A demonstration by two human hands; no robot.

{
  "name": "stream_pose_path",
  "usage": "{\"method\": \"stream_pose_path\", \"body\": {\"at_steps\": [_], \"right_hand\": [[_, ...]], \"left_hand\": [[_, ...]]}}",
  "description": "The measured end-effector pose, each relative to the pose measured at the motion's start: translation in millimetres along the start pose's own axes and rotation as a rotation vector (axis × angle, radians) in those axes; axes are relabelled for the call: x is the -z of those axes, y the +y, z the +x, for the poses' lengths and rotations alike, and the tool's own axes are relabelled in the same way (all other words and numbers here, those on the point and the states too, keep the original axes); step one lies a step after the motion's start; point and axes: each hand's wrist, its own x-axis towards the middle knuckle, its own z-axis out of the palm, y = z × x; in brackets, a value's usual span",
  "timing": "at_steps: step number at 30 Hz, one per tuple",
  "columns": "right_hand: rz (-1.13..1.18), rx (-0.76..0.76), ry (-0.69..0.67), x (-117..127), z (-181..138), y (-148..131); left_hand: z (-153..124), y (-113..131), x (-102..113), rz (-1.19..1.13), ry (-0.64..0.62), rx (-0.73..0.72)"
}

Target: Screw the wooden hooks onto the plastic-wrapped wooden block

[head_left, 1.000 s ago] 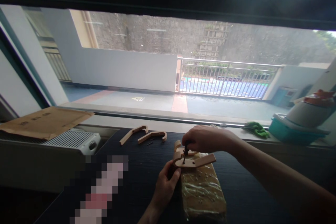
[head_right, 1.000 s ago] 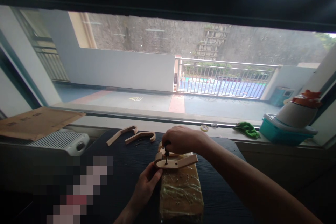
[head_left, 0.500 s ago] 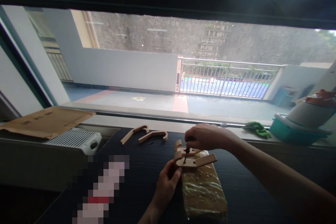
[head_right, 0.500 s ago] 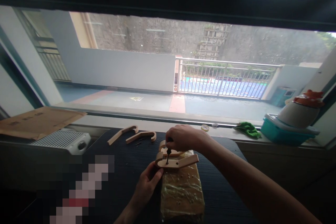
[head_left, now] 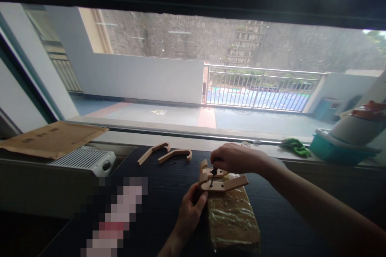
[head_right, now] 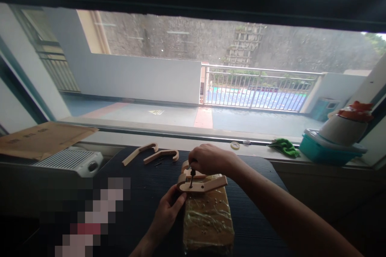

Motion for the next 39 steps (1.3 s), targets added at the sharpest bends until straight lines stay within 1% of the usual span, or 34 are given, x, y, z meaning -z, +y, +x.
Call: {"method": "stream_pose_path", "body": {"at_steps": [5, 14, 16, 19, 21, 25, 27, 29, 33, 36, 39], "right_hand": [[-0.04, -0.028, 0.008, 1.4, -1.2, -2.8], [-0.081, 0.008, -0.084, 15.9, 0.1, -13.3], [-0.097, 0.021, -0.074, 14.2, 1.7, -14.3], [-0.065, 0.031, -0.019, 7.3, 2.2, -11.0], [-0.032, 0.007, 0.016, 2.1, 0.4, -7.5], [-0.015, -0.086, 0.064, -3.9, -4.1, -5.2], [-0.015, -0.113, 0.062, -3.1, -4.9, -6.0], [-0.017, -0.12, 0.027, 0.5, -5.2, -6.8], [-0.025, -0.089, -0.039, 10.3, -7.2, -8.1], [-0.017, -0.041, -0.043, 11.8, -8.0, -10.1], [0.001, -0.001, -0.027, 7.0, -6.0, -11.1]], "left_hand": [[-0.9, 4.2, -0.4, 0.028, 0.0, -0.012], [-1.8, 7.7, -0.8, 0.006, 0.002, -0.019], [-1.4, 6.9, -0.7, 0.005, 0.008, -0.02], [-1.2, 6.2, -0.7, 0.012, 0.006, -0.011], [-1.4, 6.2, -1.0, 0.014, 0.012, -0.006], [-2.4, 8.2, -1.9, 0.009, 0.032, -0.005], [-2.9, 9.7, -2.2, 0.008, 0.035, -0.011], [-3.1, 10.3, -2.1, 0.005, 0.033, -0.016], [-2.3, 7.3, -0.9, -0.007, 0.015, -0.019], [-1.6, 3.9, -0.1, -0.007, -0.004, -0.025], [-1.5, 2.7, 0.2, -0.002, -0.007, -0.02]]}}
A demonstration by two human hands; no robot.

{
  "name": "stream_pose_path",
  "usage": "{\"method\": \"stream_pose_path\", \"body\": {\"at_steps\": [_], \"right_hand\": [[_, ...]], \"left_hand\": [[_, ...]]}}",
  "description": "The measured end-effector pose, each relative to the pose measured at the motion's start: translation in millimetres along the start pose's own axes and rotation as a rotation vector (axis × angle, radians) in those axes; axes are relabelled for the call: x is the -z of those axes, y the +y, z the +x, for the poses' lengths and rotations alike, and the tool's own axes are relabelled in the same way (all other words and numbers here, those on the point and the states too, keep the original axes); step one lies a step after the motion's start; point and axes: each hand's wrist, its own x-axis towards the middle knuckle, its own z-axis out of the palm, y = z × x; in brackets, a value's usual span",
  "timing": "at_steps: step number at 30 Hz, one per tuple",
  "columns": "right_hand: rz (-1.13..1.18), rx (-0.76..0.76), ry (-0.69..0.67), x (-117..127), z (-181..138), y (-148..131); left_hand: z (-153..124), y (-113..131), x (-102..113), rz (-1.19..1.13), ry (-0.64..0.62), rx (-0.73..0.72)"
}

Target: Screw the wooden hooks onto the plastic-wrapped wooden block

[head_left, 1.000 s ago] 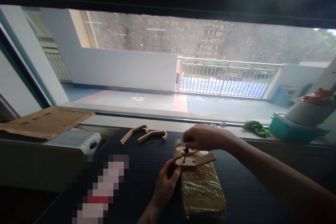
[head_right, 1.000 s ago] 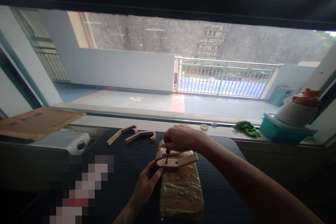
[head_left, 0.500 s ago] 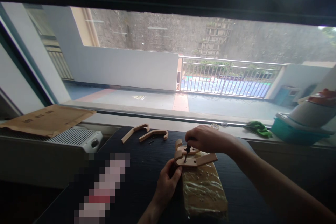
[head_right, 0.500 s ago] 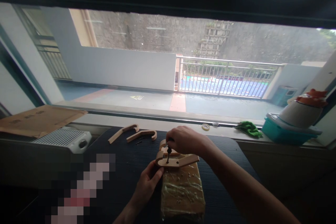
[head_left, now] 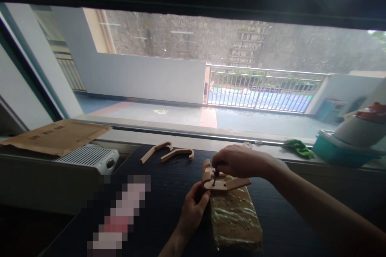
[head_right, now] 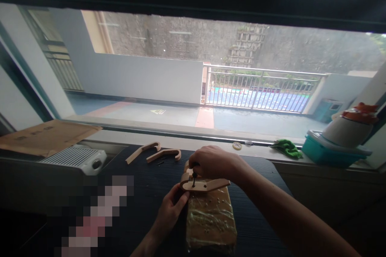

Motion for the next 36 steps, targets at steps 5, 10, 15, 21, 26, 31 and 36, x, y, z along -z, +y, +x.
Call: {"method": "stream_pose_path", "body": {"at_steps": [5, 10, 15, 21, 26, 31, 36], "right_hand": [[-0.017, -0.027, 0.043, -7.7, 3.2, 5.0], [-0.023, -0.077, 0.075, -11.1, 3.4, 8.8], [-0.051, -0.074, 0.028, -4.7, 1.0, 4.1], [-0.033, -0.019, -0.013, 7.3, -6.0, -5.9], [-0.041, 0.012, 0.035, -0.5, -0.7, -3.4], [-0.01, -0.008, 0.08, -13.0, 6.1, 4.6], [-0.033, -0.049, 0.087, -10.0, 5.7, 2.5]], "left_hand": [[-0.2, 0.6, 0.2, 0.015, -0.008, -0.007], [0.0, -0.6, 0.2, 0.011, -0.006, -0.006], [0.4, -2.7, 0.4, 0.0, -0.006, -0.009], [-0.3, -1.5, 0.5, 0.016, -0.013, -0.006], [-0.8, 0.4, -0.2, 0.019, -0.009, 0.009], [1.1, -4.8, 0.4, 0.008, -0.015, -0.001], [-0.4, -5.1, 1.2, 0.02, -0.025, -0.023]]}}
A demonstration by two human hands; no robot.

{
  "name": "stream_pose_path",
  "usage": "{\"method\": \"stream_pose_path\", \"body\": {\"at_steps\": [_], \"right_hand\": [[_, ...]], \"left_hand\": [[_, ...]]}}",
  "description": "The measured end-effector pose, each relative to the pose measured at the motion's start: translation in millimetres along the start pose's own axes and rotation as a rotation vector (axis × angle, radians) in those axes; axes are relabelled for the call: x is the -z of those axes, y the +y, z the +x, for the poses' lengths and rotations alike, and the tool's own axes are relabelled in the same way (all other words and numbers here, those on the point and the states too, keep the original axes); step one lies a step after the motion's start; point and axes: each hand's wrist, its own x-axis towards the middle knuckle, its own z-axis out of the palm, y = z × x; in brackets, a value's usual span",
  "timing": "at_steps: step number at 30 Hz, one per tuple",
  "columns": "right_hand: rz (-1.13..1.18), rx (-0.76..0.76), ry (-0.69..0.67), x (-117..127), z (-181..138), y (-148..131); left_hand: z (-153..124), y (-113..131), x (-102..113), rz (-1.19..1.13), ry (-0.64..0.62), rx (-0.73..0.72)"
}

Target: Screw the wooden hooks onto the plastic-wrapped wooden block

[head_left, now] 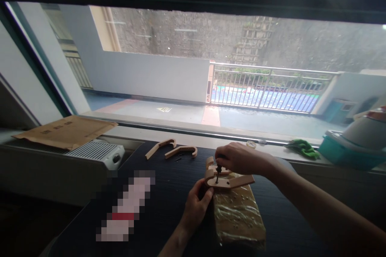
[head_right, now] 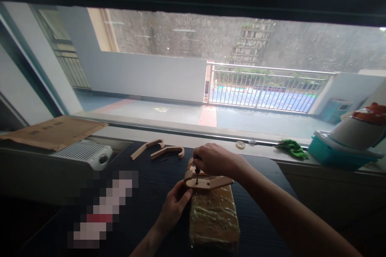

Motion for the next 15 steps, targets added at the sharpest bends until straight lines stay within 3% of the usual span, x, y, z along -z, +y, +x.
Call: {"method": "stream_pose_path", "body": {"at_steps": [6, 10, 15], "right_hand": [[-0.052, 0.042, -0.091, 12.4, -5.3, -6.2], [-0.036, 0.122, -0.079, 6.5, -5.3, -7.7], [-0.005, 0.085, -0.059, -2.4, 1.4, -1.2]], "left_hand": [[-1.2, -1.7, 0.7, 0.001, -0.001, 0.005], [0.0, -5.8, 2.1, 0.017, -0.006, -0.006], [-0.9, -4.2, 1.8, 0.014, 0.002, 0.002]]}}
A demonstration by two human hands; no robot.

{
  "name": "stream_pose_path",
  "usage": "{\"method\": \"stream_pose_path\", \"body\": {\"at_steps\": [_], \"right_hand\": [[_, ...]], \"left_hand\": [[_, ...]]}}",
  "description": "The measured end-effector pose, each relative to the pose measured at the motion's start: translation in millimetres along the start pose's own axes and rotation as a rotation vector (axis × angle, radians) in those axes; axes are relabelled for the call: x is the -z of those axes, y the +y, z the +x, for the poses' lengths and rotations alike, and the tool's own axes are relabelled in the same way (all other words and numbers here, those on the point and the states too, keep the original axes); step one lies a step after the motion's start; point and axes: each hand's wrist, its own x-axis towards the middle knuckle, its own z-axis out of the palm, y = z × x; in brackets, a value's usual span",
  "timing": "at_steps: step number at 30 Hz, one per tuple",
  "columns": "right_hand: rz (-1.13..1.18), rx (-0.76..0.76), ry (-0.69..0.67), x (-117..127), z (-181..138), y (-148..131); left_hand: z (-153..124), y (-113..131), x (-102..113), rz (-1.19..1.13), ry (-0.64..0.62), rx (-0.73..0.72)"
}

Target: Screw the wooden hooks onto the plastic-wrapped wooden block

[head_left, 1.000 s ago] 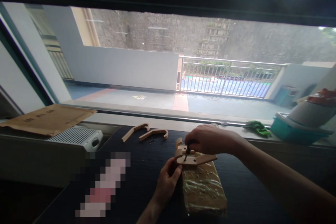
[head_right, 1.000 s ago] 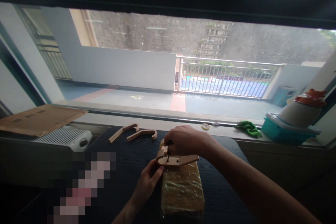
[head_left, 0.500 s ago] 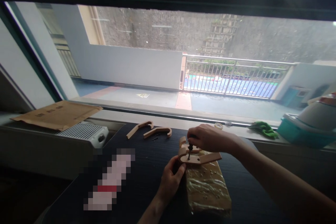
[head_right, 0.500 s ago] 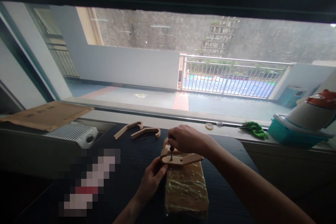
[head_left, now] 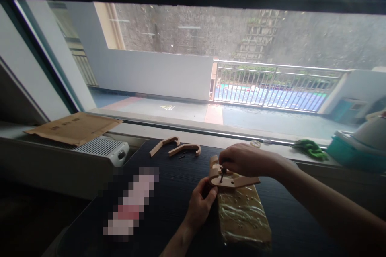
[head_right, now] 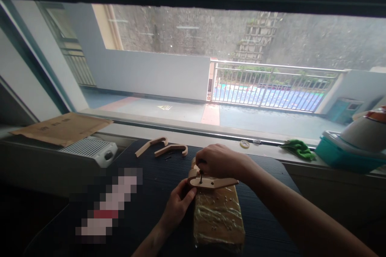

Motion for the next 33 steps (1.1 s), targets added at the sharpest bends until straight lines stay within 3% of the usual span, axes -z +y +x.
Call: {"method": "stream_pose_path", "body": {"at_steps": [9, 12, 20, 26, 33], "right_hand": [[-0.036, -0.112, -0.034, 5.2, -4.0, 0.2], [-0.089, -0.095, -0.078, 10.6, -8.6, -5.6], [-0.065, -0.01, -0.041, 6.0, -6.5, -6.5], [-0.036, -0.067, -0.031, 1.3, -3.1, 0.4], [-0.033, -0.111, -0.099, 15.5, -8.1, -3.9]], "left_hand": [[0.0, 6.5, -0.8, 0.004, 0.01, 0.006], [-0.1, 6.5, -1.1, 0.007, 0.012, 0.006], [0.1, 6.7, -2.3, -0.008, 0.014, 0.017], [-0.2, 7.5, -2.3, -0.01, 0.016, 0.018], [-0.2, 8.6, -2.5, -0.003, 0.033, 0.015]]}}
